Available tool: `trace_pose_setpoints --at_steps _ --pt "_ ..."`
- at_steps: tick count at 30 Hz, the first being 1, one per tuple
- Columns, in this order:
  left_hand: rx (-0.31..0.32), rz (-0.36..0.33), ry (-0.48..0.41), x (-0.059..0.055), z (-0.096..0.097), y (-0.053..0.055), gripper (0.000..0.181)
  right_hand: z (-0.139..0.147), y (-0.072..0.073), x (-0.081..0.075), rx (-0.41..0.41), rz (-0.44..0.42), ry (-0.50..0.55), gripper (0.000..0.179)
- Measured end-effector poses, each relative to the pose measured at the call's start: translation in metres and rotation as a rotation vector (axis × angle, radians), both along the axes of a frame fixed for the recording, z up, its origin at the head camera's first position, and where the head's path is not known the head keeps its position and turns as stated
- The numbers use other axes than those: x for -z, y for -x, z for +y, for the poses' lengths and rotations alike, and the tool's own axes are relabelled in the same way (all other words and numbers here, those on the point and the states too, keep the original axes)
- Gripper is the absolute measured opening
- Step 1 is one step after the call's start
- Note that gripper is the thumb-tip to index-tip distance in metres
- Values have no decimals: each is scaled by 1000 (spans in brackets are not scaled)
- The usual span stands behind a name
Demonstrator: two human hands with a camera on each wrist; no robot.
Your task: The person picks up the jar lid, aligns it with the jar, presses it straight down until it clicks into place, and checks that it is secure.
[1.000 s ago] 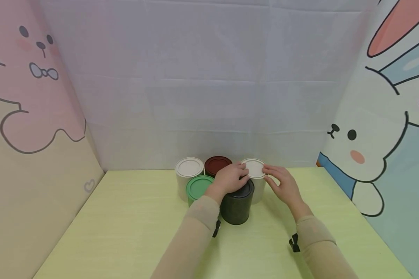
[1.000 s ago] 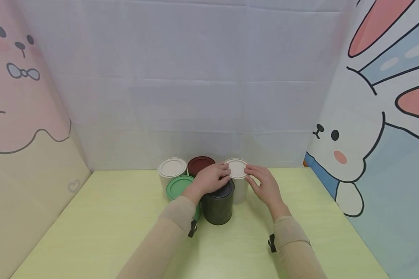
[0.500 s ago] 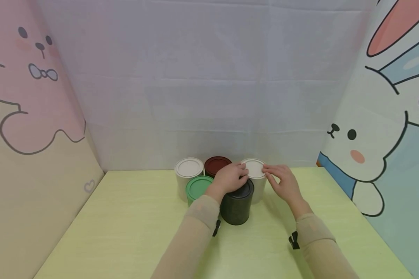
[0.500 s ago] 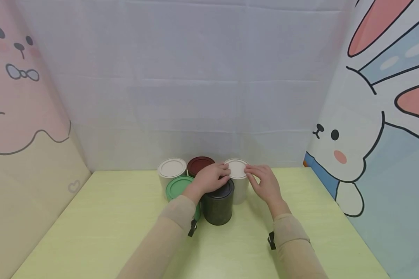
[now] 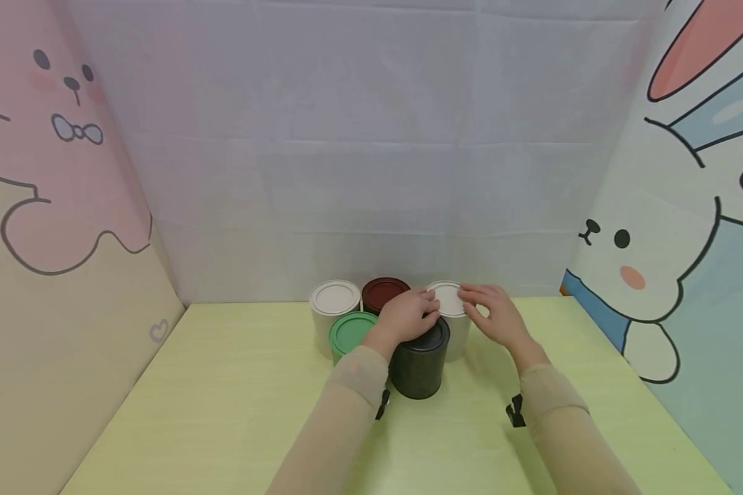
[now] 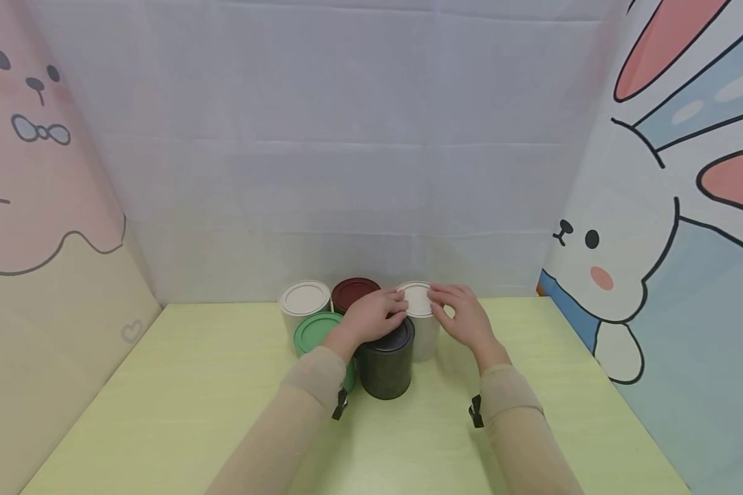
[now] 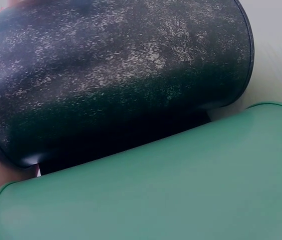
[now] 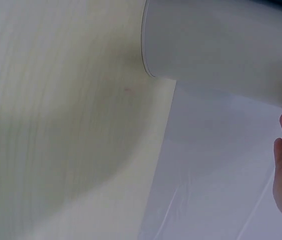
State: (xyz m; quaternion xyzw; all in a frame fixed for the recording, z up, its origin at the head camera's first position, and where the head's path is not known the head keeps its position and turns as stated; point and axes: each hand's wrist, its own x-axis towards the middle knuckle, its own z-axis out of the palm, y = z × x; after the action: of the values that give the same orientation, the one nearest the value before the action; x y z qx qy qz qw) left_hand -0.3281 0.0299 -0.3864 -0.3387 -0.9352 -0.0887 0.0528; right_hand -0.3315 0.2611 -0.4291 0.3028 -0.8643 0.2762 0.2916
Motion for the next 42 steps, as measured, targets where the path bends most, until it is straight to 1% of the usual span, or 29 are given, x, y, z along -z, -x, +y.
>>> trace_pose_setpoints --at_steps 5,9,13,17,23,27,30,37,42 --pt "-2 1 -3 1 0 -1 33 1 0 -4 13 -69 -23 29" --pt "1 5 -5 1 0 0 33 1 -1 -5 40 -111 -29 30" --pt "8 19 -12 2 0 0 32 0 -2 -5 78 -138 -35 31" --pt "8 18 -20 3 0 1 32 -2 -3 -5 114 -154 -46 32" --pt "11 21 -25 2 0 1 31 -3 -4 -6 158 -147 -76 31" --pt "14 23 -19 1 0 2 31 -4 -5 -7 166 -148 -89 30" --pt "15 27 -19 1 0 2 30 -4 -6 -7 162 -153 -84 30" --pt "20 36 -22 1 0 1 28 -6 -4 -5 132 -129 -42 29" --pt "5 24 -12 1 1 0 31 -6 -6 -1 126 -137 -14 30"
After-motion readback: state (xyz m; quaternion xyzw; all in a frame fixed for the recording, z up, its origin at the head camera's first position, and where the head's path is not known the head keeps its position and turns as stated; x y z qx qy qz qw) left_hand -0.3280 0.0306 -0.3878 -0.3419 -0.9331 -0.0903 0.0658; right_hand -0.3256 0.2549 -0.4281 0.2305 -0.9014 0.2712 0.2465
